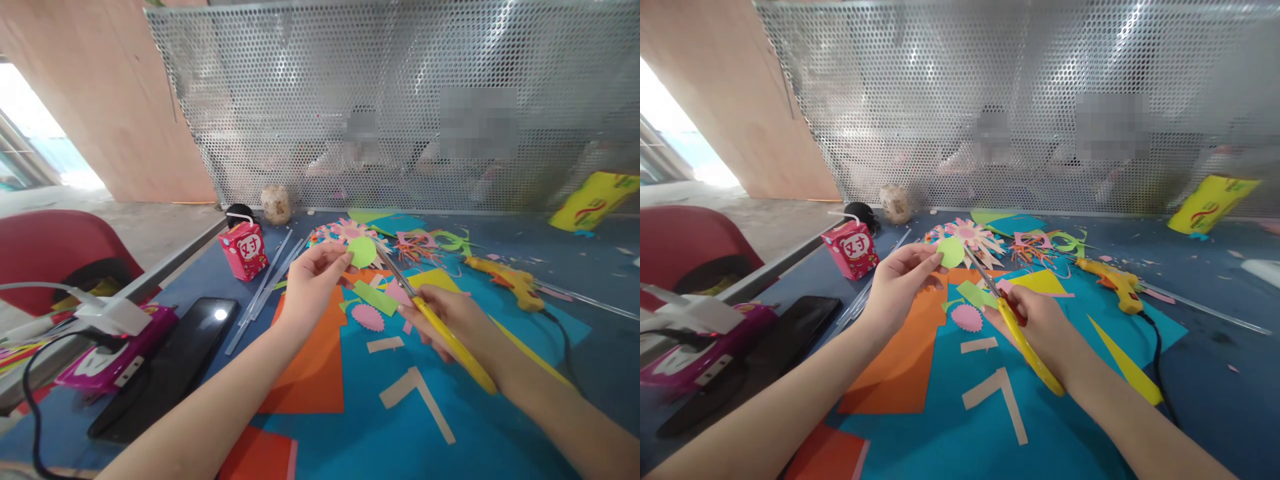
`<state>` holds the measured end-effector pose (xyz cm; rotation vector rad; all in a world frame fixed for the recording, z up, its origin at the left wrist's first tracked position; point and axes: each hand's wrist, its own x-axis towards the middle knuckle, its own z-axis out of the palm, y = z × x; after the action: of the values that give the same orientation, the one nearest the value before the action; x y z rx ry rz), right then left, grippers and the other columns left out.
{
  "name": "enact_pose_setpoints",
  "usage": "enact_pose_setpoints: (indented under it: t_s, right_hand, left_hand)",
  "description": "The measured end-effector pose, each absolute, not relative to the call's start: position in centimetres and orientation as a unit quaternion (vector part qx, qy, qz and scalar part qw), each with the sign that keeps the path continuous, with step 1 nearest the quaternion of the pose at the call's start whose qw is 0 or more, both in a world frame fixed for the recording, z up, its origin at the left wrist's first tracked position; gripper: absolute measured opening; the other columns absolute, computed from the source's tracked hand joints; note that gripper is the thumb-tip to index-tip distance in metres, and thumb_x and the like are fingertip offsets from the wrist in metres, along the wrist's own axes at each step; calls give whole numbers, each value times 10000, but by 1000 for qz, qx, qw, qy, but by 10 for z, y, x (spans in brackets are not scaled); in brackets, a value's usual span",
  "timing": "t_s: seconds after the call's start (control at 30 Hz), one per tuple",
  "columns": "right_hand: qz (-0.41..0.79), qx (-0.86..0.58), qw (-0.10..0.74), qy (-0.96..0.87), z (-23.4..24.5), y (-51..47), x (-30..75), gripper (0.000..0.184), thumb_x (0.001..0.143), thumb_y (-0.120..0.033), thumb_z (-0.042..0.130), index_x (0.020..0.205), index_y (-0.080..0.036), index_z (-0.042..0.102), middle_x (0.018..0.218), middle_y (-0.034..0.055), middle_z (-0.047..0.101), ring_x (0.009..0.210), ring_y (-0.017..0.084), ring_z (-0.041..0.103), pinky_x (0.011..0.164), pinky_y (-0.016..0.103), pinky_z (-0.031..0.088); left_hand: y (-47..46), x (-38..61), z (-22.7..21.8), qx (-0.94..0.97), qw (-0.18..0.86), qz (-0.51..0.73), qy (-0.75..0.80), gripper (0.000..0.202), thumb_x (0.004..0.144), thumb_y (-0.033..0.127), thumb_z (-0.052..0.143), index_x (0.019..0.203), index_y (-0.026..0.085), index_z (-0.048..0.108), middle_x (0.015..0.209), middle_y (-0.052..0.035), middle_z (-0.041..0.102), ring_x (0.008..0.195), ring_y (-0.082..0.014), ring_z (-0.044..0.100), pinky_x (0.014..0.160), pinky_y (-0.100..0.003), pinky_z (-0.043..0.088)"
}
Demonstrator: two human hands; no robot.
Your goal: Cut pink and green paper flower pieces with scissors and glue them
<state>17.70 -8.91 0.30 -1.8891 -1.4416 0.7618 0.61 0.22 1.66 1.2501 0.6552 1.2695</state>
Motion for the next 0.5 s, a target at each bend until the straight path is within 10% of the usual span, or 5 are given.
enact_pose_setpoints:
  t_s: [0.5]
  right_hand:
    - [288,-692,344,-565,-2,-87,179,385,745,-594,578,744,-223,473,488,-60,507,292,90,405,328,240,284]
  left_hand:
    - [4,6,16,543,553,551,308,175,662,264,723,786,144,689,612,10,629,509,-86,567,438,-186,446]
